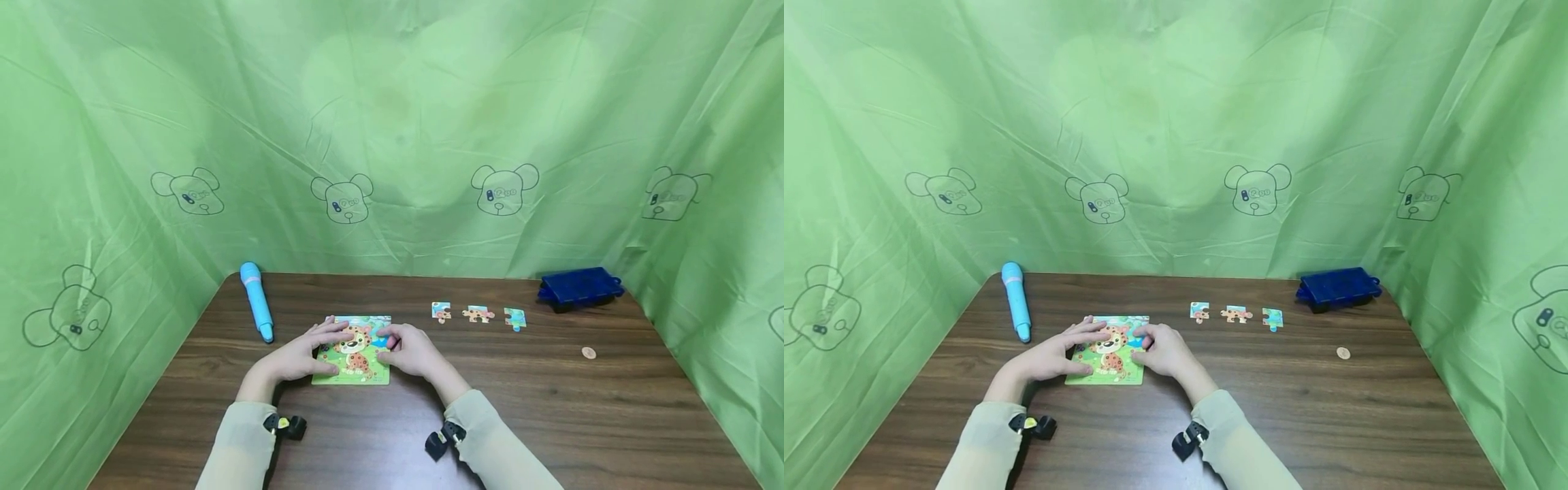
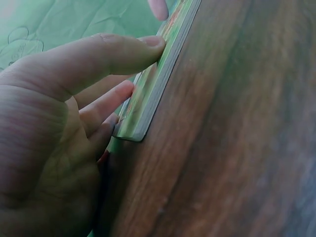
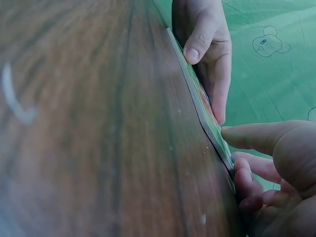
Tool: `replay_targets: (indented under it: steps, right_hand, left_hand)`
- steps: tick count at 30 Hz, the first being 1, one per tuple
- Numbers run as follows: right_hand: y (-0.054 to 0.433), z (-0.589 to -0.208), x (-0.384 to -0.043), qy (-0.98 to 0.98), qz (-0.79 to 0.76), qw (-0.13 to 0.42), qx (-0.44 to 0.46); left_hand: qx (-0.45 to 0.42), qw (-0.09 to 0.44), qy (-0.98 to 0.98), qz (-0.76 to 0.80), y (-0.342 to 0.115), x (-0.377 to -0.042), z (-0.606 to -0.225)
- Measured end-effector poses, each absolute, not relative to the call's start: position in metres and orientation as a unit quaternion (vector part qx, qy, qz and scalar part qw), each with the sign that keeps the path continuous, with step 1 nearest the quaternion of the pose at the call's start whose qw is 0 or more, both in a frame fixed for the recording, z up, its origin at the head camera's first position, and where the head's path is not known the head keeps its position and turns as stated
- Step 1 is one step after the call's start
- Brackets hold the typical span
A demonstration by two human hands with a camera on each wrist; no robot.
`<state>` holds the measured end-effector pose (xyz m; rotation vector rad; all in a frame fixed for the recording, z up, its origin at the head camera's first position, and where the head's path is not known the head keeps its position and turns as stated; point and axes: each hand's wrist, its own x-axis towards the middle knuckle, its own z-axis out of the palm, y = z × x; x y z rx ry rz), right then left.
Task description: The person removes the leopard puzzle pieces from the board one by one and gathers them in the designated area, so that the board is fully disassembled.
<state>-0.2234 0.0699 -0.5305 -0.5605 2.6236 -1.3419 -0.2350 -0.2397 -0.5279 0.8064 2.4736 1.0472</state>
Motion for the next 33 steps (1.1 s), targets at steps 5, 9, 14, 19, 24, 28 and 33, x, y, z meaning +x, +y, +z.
replay_targets:
  steps: [5, 9, 14, 19, 24, 28, 33]
  right_hand:
    - [0.0694, -0.5323, -0.2240, 0.877, -0.436, 0.070, -0.191]
    - [0.0698, -0.5324, -0.2244, 0.878, -0.440, 0.063, -0.175]
    - [0.0700, -0.5309, -0.2242, 0.885, -0.434, 0.056, -0.158]
    - [0.0698, -0.5303, -0.2231, 0.887, -0.432, 0.057, -0.155]
    - [0.0695, -0.5299, -0.2222, 0.881, -0.442, 0.060, -0.156]
    - [0.0699, -0.5300, -0.2219, 0.877, -0.451, 0.064, -0.151]
    - [0.0694, -0.5314, -0.2220, 0.876, -0.455, 0.062, -0.150]
  left_hand:
    - [0.285, 0.168, 0.870, 0.367, -0.2375, -0.2350, -0.5275]
    - [0.283, 0.168, 0.870, 0.367, -0.2366, -0.2354, -0.5284]
    - [0.280, 0.166, 0.870, 0.370, -0.2366, -0.2356, -0.5297]
    - [0.280, 0.166, 0.868, 0.374, -0.2368, -0.2360, -0.5310]
    - [0.280, 0.163, 0.868, 0.375, -0.2368, -0.2359, -0.5310]
    - [0.280, 0.163, 0.869, 0.374, -0.2364, -0.2360, -0.5302]
    - [0.277, 0.168, 0.869, 0.375, -0.2361, -0.2356, -0.5289]
